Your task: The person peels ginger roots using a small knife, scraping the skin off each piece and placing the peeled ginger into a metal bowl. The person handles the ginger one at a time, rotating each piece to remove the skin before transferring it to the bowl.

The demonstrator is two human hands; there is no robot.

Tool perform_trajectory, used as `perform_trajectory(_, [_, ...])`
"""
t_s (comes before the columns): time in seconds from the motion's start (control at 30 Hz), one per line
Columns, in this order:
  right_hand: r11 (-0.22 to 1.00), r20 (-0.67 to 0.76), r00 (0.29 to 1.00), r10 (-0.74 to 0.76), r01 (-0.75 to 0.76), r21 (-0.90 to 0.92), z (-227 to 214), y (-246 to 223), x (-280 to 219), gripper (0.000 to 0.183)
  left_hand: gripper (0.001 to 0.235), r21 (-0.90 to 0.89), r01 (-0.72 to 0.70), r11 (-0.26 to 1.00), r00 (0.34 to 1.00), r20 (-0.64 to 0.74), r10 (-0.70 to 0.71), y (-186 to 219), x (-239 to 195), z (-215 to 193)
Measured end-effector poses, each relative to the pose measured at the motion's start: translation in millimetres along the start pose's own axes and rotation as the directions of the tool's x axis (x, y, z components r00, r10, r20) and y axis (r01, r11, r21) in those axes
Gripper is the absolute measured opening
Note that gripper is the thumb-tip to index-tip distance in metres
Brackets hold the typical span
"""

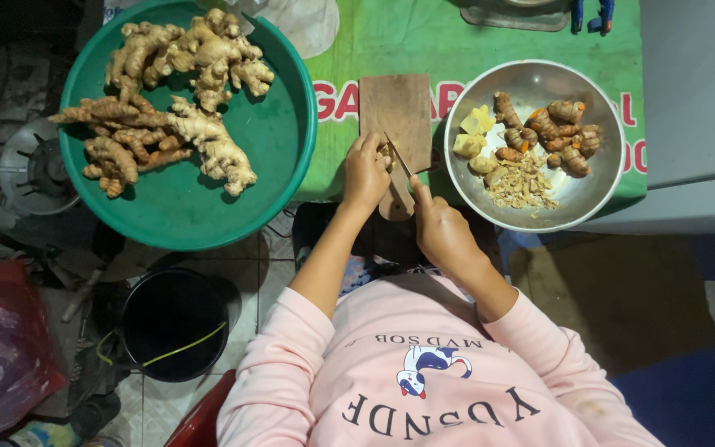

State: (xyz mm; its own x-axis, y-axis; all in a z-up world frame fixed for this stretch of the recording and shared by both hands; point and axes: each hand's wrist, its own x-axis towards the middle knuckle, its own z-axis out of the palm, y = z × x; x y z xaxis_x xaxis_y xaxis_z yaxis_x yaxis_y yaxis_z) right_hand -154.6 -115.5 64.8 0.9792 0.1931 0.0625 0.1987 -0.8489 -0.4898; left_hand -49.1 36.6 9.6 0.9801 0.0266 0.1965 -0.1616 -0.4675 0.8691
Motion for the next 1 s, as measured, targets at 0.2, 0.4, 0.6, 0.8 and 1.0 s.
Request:
perform_trajectory(0.2, [0.999,0.027,0.999,-0.036,0.035,0.024,0,4,16,0.052,0.025,-0.01,-0.025,1.0,1.0,0.006,0.026,2,1,-3])
perform_trajectory(0.4, [1.0,0.059,0.998,-0.023,0.021,0.02,4,5,25,0.052,0.027,0.01,-0.033,0.999,0.999,0.008,0.033,1,3,-3])
perform_trajectory(0.6, [0.996,0.062,0.998,-0.024,0.018,0.087,14,11,43,0.051,0.029,0.027,-0.048,0.998,0.999,-0.009,0.048,0,1,0])
perform_trajectory(0.8, [0.994,0.02,0.996,-0.092,0.091,0.053,18,14,37,0.053,0.028,0.037,-0.032,0.999,0.999,-0.023,0.033,2,-2,2])
perform_trajectory(1.0, [0.999,0.052,0.998,0.028,-0.027,-0.02,14,7,8,0.048,0.024,0.086,-0.003,0.996,1.0,0.005,0.003,5,1,-1])
